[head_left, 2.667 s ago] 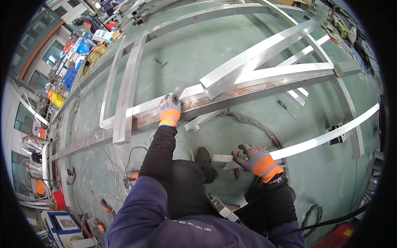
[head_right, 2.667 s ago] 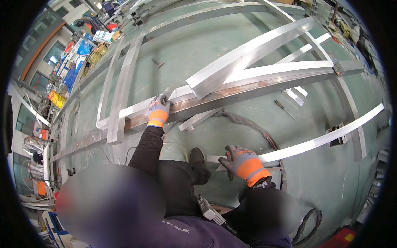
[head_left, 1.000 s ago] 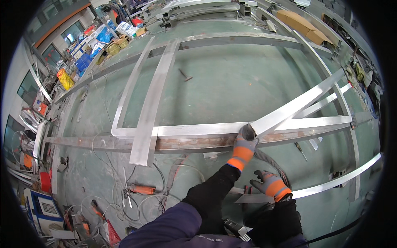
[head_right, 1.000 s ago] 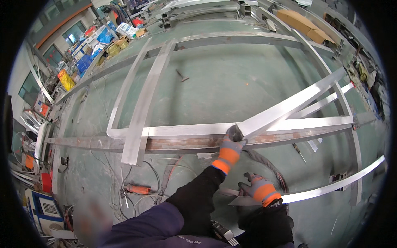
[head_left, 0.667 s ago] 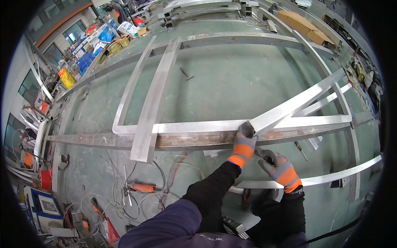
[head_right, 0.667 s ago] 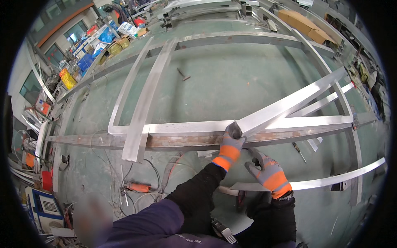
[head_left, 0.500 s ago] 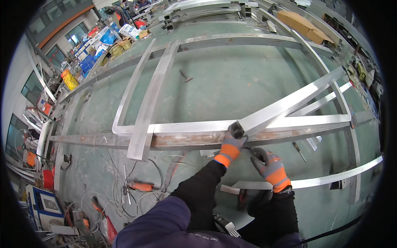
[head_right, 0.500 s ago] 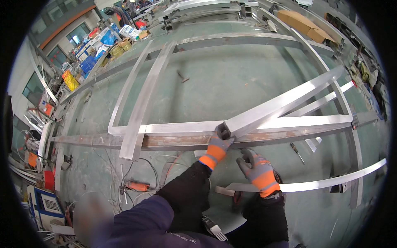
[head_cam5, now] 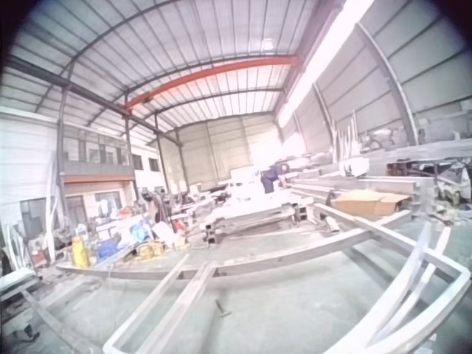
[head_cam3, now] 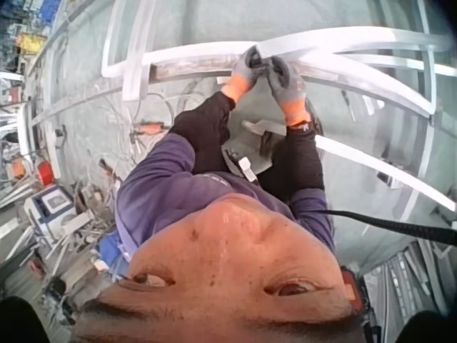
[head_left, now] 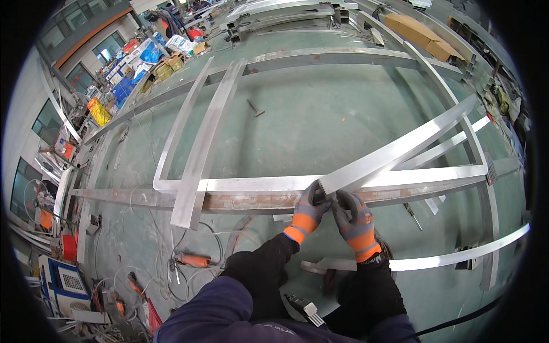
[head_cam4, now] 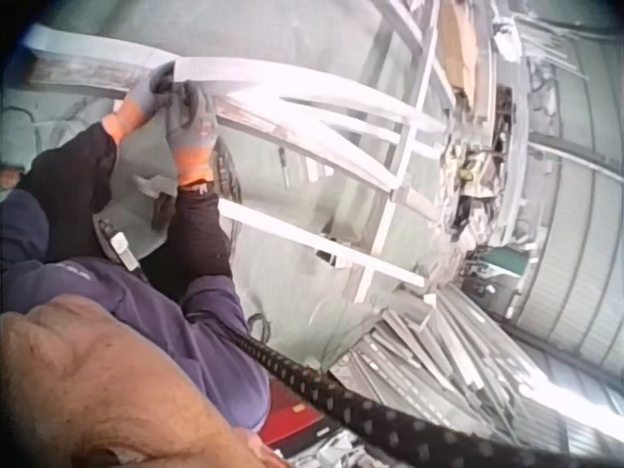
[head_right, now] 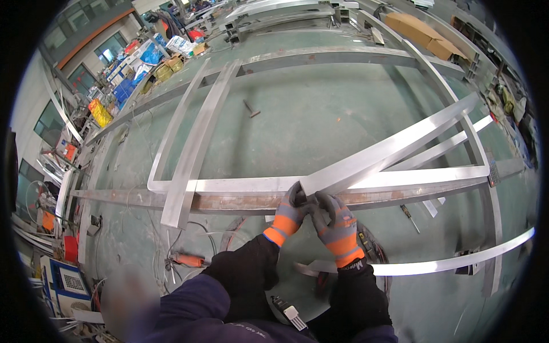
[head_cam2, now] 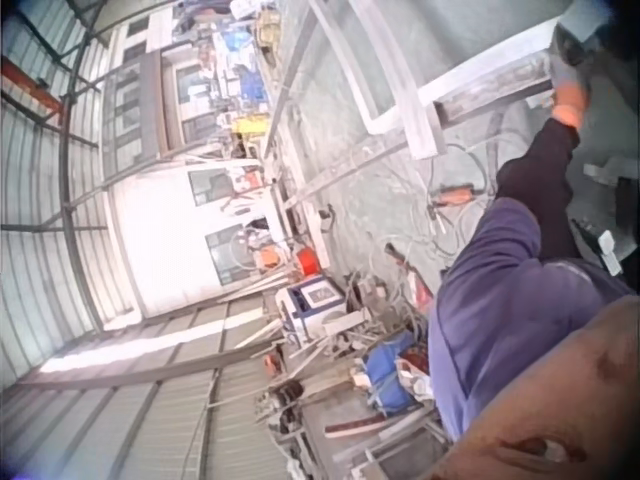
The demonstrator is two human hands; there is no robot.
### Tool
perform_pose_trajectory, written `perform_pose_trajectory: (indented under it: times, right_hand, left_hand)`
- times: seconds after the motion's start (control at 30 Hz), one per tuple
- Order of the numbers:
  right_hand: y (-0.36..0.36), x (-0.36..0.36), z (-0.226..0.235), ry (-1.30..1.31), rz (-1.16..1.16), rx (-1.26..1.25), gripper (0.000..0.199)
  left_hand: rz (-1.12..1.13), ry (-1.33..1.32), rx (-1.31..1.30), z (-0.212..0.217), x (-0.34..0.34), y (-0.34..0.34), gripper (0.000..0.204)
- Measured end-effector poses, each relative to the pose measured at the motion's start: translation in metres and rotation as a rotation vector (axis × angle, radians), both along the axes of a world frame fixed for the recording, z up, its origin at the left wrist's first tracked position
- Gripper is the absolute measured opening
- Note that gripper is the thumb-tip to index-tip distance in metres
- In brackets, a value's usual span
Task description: The person sits on the floor and welds metal frame components together using a handheld welding torch. They repeatedly position metal bars, weld the joints, and adjust the pieces to ensure proper alignment.
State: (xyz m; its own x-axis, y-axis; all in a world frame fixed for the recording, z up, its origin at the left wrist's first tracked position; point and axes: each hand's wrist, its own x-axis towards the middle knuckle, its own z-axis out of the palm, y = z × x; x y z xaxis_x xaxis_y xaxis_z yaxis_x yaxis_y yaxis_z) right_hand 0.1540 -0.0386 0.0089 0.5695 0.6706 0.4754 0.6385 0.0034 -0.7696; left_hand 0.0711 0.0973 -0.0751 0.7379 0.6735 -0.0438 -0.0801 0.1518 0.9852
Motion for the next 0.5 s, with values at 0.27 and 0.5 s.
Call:
perform_pose_trajectory:
  times: [0.27, 0.5]
  right_hand:
    - [0.022, 0.003, 0.021, -0.465, -0.091, -0.050, 0.035]
    - [0.038, 0.007, 0.008, -0.578, -0.075, -0.214, 0.035]
  left_hand:
    - [-0.016, -0.083, -0.114, 0.004, 0.005, -0.004, 0.057]
    - [0.050, -0.120, -0.123, -0.012, 0.006, -0.006, 0.063]
